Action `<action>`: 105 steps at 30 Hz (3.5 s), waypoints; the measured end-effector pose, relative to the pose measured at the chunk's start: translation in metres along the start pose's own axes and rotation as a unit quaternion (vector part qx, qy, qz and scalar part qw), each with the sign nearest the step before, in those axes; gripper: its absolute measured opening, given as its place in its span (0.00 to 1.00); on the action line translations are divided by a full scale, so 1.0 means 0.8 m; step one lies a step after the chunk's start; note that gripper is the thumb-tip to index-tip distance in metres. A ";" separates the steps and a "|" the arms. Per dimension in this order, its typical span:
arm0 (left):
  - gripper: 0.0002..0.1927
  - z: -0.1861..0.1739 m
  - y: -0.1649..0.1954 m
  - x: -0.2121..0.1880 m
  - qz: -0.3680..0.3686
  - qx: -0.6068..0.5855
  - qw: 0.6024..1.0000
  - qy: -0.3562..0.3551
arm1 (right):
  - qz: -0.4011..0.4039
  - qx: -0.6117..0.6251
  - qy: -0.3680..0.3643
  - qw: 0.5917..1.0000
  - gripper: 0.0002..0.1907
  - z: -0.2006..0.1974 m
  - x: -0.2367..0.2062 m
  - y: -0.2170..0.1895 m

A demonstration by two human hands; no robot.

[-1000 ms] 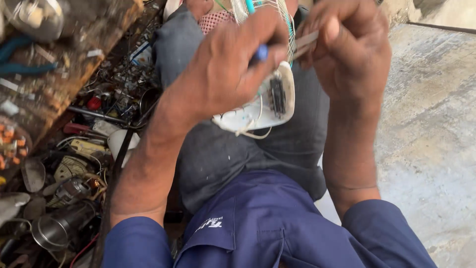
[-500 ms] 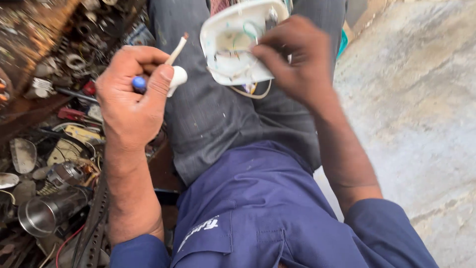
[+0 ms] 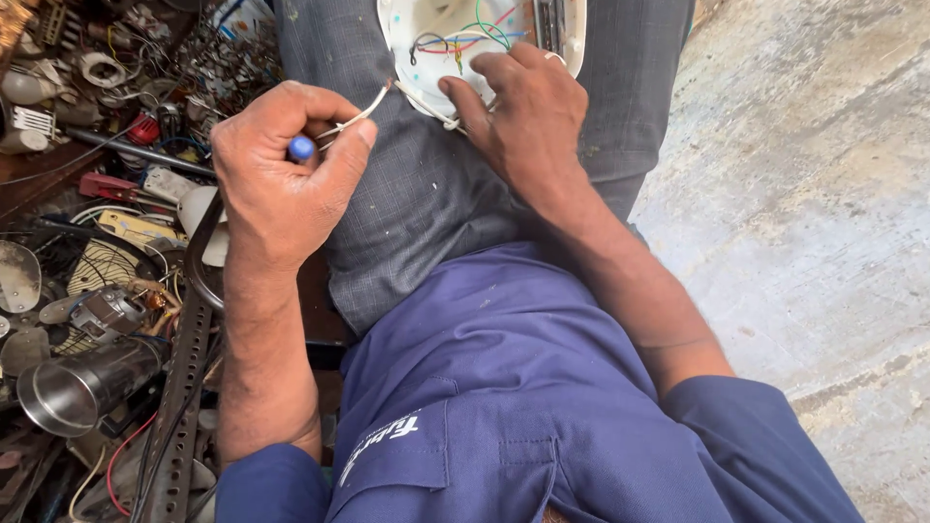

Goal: The person sits on the floor and repairs a small electric fan by manipulating its internal wiring. They use a screwdriver to adjust connections on a control module and scissors to trim wires, then plug the fan into a power source to test it.

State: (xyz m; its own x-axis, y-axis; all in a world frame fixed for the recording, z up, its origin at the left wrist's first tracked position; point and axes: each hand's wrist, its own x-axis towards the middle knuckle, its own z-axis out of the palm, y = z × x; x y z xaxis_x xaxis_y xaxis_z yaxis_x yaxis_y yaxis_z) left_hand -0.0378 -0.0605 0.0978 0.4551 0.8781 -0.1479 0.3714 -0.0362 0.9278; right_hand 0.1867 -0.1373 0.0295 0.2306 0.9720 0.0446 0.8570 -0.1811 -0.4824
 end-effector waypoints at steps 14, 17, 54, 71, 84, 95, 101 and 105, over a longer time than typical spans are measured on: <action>0.07 0.045 0.025 0.020 0.131 0.080 0.988 -0.031 | 0.114 0.256 0.013 0.960 0.05 -0.019 -0.025 0.003; 0.06 0.062 0.023 0.027 0.098 0.068 0.993 -0.021 | 0.133 0.299 0.005 0.945 0.04 -0.021 -0.031 0.005; 0.04 0.085 -0.006 0.081 0.099 0.188 0.966 -0.150 | -0.089 0.225 -0.024 0.970 0.09 -0.046 -0.002 0.030; 0.00 0.069 0.002 0.086 0.149 0.185 0.962 -0.134 | 0.136 0.500 -0.086 0.851 0.06 -0.029 -0.017 0.022; 0.03 0.081 -0.009 0.077 0.155 0.188 0.957 -0.155 | 0.022 0.290 -0.140 0.947 0.05 -0.058 0.001 0.032; 0.04 0.051 0.029 0.077 0.104 0.031 0.987 -0.120 | 0.157 0.439 -0.111 0.878 0.05 -0.041 -0.017 0.022; 0.03 0.061 0.013 0.073 0.128 0.041 0.986 -0.099 | -0.098 0.164 0.043 0.981 0.12 -0.048 -0.015 0.009; 0.03 0.061 0.002 0.071 0.134 0.081 0.981 -0.111 | -0.133 0.167 0.081 0.974 0.13 -0.050 -0.009 0.007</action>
State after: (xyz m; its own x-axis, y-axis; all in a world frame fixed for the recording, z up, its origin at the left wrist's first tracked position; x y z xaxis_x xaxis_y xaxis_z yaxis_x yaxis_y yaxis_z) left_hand 0.0285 -0.0341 0.0741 0.7119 0.7023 0.0066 0.3297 -0.3424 0.8798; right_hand 0.2082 -0.1515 0.0617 0.1137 0.9366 0.3315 0.7047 0.1592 -0.6915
